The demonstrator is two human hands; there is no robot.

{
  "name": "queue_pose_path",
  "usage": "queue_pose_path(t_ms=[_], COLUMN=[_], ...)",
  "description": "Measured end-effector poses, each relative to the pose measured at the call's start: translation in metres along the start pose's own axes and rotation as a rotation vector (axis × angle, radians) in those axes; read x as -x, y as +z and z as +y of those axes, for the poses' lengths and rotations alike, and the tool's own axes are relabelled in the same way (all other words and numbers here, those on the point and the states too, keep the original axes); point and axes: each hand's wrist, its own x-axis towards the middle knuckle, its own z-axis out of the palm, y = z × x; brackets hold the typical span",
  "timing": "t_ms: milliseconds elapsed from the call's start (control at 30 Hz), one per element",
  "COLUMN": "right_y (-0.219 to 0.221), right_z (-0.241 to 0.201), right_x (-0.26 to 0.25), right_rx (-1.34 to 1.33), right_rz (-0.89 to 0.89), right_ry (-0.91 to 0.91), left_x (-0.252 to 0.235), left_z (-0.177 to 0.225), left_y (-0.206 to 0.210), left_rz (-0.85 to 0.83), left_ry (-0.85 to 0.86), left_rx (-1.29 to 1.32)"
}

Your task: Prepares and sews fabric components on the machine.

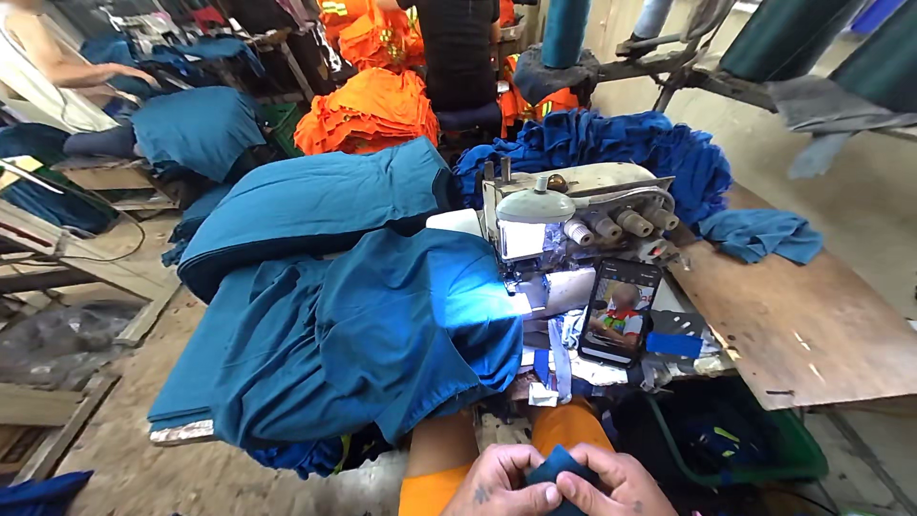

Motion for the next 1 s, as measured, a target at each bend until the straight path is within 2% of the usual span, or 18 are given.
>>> queue_pose_path(t_ms=[1000], right_y=[0.0013], right_z=[0.0026], right_x=[-0.0005], right_rx=[-0.027], right_rz=[0.016], right_ry=[-0.011], left_x=[0.0004], left_z=[0.0003], left_y=[-0.0018], left_rz=[0.015], left_ry=[-0.039], left_rx=[0.004])
